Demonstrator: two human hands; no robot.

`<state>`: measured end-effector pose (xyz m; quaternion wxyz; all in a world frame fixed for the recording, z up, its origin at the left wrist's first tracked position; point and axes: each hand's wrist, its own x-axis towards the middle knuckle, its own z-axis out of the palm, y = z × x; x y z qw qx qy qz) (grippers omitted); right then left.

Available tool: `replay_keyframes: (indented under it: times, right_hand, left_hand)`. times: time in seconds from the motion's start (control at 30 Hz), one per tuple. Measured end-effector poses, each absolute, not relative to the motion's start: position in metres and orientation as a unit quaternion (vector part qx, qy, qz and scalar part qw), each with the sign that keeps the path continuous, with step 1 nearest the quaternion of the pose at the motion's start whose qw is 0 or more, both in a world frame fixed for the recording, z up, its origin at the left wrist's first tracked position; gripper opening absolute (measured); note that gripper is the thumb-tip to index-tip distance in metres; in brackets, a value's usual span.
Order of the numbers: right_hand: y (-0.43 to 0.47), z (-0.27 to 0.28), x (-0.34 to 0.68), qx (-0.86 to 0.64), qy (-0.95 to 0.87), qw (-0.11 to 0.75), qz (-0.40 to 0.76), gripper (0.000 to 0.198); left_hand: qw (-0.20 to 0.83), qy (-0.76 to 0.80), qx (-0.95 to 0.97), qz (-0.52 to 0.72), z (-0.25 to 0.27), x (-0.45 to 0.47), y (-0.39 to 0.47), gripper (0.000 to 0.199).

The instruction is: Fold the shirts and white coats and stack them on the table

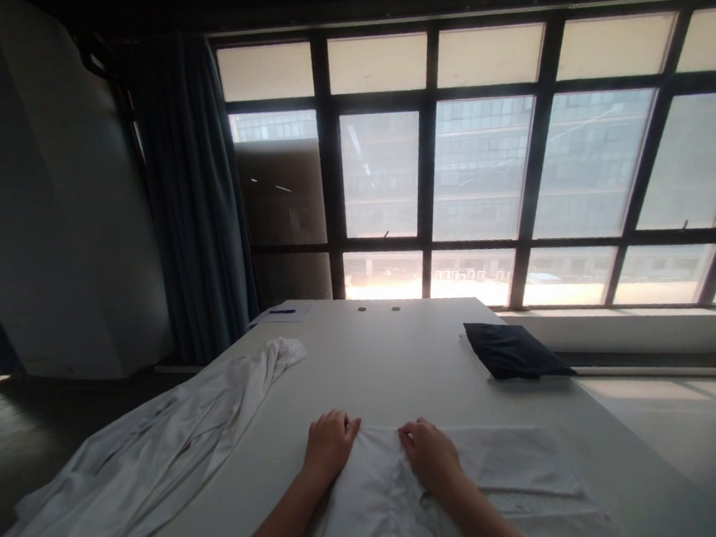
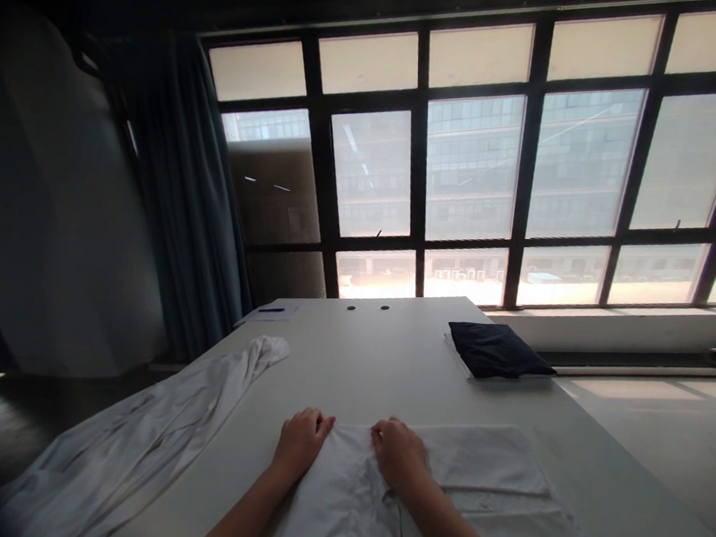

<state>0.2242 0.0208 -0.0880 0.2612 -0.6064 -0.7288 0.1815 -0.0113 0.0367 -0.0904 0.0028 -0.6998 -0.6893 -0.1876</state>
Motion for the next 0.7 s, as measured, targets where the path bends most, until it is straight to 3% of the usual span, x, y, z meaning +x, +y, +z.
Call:
replay_keyframes:
  times: [0.23, 0.37, 0.5, 0.6, 0.7]
  right_hand:
    - [0.001, -0.055, 0.226, -0.581, -0.755, 0.275, 0.131, 0.027]
    - [-0.034, -0.039, 0.208, -0.420, -0.865, 0.249, 0.115, 0.025]
    - [-0.056, -0.077, 0.172, -0.300, -0.939, 0.169, 0.023, 0.018]
    - [-0.055, -0.118, 0.150, -0.290, -0.938, 0.172, -0.082, 0.013]
    - [-0.048, -0.140, 0.145, -0.275, -0.940, 0.168, -0.113, 0.016]
  left_hand:
    - [0.005, -0.704, -0.680, -0.204, -0.093, -0.009, 0.037, 0.036]
    - [-0.010, -0.714, -0.661, -0.232, -0.091, -0.017, 0.041, 0.033]
    - [-0.048, -0.707, -0.644, -0.289, -0.086, -0.029, 0.043, 0.026]
    - [-0.084, -0.681, -0.643, -0.341, -0.084, -0.032, 0.035, 0.030]
    - [-0.112, -0.651, -0.647, -0.381, -0.085, -0.032, 0.011, 0.035]
